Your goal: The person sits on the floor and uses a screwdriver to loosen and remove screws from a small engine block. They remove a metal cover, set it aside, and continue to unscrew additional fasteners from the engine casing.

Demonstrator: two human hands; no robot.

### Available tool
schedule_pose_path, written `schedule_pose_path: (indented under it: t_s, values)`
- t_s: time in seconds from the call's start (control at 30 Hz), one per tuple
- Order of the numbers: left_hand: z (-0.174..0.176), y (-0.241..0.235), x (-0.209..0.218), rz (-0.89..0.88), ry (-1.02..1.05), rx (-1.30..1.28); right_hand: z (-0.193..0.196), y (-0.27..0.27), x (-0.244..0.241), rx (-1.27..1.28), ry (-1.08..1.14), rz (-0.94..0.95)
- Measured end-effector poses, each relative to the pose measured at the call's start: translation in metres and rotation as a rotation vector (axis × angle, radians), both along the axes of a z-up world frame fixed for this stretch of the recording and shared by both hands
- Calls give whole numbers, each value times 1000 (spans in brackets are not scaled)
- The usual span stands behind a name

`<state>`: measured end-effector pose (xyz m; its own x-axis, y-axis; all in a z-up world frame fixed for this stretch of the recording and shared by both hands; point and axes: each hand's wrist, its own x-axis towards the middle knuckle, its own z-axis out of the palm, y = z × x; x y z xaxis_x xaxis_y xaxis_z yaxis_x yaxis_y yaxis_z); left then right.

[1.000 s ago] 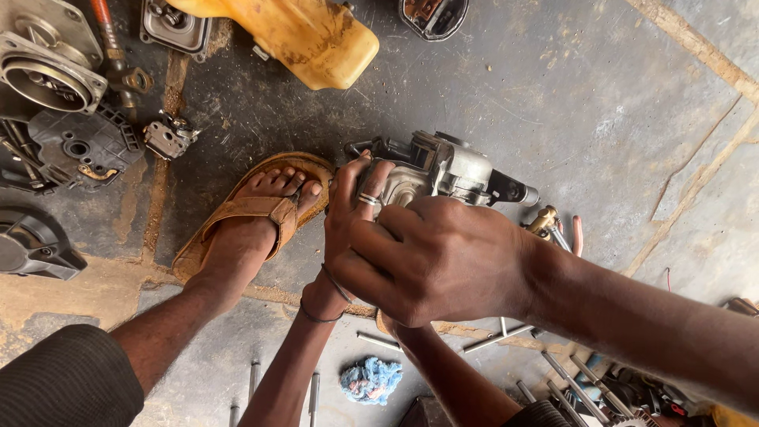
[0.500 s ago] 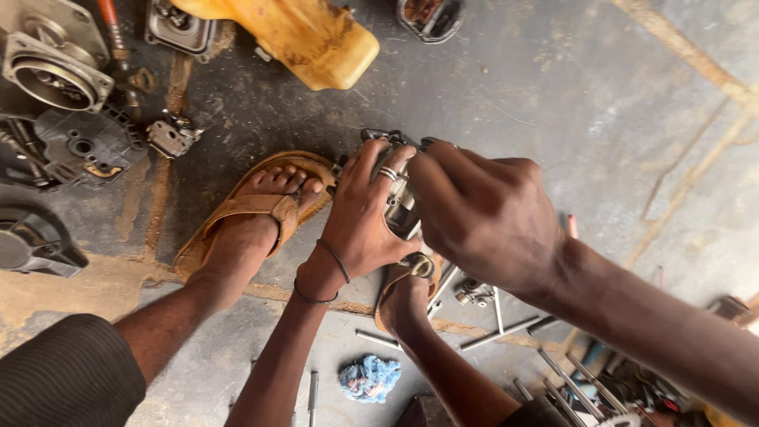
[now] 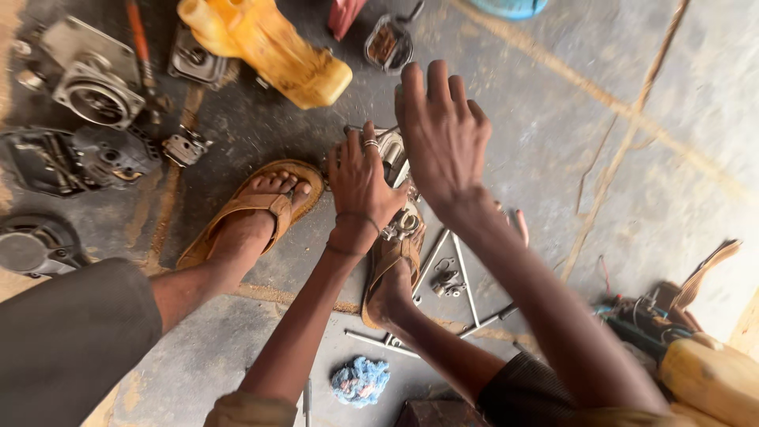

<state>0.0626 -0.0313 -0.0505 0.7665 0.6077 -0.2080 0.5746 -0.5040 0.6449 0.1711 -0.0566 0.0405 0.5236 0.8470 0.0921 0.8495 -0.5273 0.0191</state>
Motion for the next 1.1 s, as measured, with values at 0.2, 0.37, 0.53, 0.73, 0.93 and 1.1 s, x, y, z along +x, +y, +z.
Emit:
schedule_pose_path:
  t_s: [0.2, 0.37, 0.53, 0.73, 0.93, 1.1]
  values:
    - [-65, -21, 8, -20, -111, 254, -32, 30, -36, 141, -491, -352]
    - [-117, -39, -1, 24, -293, 233, -52, 57, -49, 569, -121, -581]
    - [-125, -32, 2, 30, -418, 54, -45, 61, -44, 756, -39, -622]
    - [-126, -31, 2, 48, -458, 57, -27, 52, -50, 818, 10, -539]
    - [-117, -26, -1, 37, -483, 34, -21, 49, -52, 809, 51, -533]
    - [-94, -20, -5, -12, -422, 148, -19, 39, -43, 797, 191, -446]
